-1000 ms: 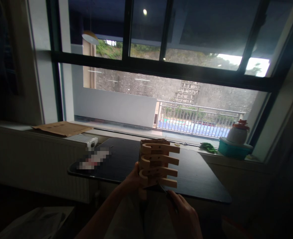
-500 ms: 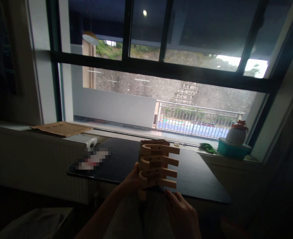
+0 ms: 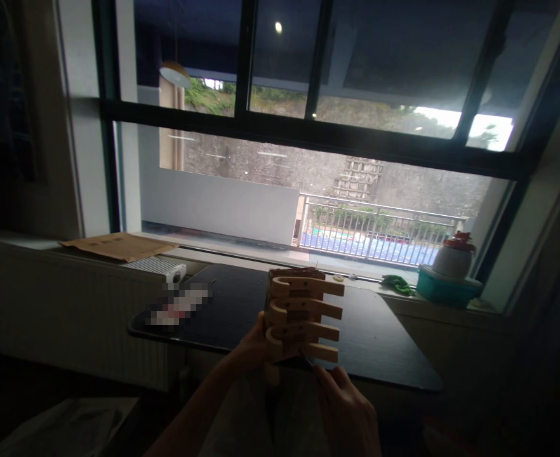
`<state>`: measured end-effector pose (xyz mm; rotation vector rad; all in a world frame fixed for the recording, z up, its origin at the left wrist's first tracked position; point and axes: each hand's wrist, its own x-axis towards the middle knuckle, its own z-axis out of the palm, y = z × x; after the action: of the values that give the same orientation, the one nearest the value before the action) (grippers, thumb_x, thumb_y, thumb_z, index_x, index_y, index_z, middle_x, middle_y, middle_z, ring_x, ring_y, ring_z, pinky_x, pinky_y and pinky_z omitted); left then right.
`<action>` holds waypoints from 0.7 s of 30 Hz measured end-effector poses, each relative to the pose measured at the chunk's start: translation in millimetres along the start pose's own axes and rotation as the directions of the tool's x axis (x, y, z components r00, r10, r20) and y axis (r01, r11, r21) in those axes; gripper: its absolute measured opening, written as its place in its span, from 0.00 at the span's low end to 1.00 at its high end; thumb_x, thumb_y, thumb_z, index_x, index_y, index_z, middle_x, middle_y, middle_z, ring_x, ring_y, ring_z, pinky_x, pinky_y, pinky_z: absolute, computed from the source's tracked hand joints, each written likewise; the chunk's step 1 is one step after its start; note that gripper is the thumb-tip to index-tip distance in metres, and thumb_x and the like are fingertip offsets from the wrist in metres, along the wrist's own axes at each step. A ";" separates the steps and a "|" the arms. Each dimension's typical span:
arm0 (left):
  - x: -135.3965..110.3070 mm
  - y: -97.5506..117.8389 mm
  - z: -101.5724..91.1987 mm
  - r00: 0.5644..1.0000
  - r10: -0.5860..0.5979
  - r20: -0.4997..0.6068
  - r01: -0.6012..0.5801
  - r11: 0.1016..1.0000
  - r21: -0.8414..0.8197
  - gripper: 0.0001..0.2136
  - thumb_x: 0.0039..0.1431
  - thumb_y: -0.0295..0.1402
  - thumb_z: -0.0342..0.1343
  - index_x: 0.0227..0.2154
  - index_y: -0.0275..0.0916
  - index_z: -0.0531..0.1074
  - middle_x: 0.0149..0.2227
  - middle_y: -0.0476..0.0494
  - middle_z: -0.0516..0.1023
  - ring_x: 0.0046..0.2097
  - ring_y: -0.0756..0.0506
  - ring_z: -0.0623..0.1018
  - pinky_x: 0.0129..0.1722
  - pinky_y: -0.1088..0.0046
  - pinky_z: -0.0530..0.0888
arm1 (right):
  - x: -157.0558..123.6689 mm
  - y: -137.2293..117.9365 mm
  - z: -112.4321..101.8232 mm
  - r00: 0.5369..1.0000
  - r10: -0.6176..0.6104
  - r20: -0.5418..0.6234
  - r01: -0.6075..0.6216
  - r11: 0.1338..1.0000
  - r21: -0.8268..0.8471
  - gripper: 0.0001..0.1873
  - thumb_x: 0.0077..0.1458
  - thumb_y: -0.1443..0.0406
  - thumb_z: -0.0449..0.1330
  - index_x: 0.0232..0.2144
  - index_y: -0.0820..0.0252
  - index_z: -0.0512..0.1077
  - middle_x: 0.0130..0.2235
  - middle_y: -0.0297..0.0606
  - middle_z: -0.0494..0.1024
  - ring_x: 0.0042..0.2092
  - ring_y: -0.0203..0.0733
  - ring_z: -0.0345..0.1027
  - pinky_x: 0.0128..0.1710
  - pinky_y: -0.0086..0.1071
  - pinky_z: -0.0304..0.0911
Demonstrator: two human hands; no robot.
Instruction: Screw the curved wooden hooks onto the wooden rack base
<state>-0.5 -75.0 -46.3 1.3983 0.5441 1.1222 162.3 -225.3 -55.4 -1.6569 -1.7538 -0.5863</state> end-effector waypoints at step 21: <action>-2.0 1.1 -2.0 0.999 -0.014 -0.034 0.014 1.000 0.001 0.29 0.30 0.28 0.72 0.40 0.39 0.68 0.37 0.46 0.77 0.42 0.39 0.76 0.41 0.65 0.74 | 7.0 -7.1 3.0 0.972 0.201 0.118 -0.233 0.834 0.499 0.14 0.50 0.71 0.51 0.40 0.57 0.70 0.37 0.36 0.78 0.37 0.40 0.73 0.35 0.27 0.66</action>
<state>-3.3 -75.9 -46.2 1.3767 0.5777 1.1363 154.9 -219.0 -51.7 -1.4665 -1.5528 0.0458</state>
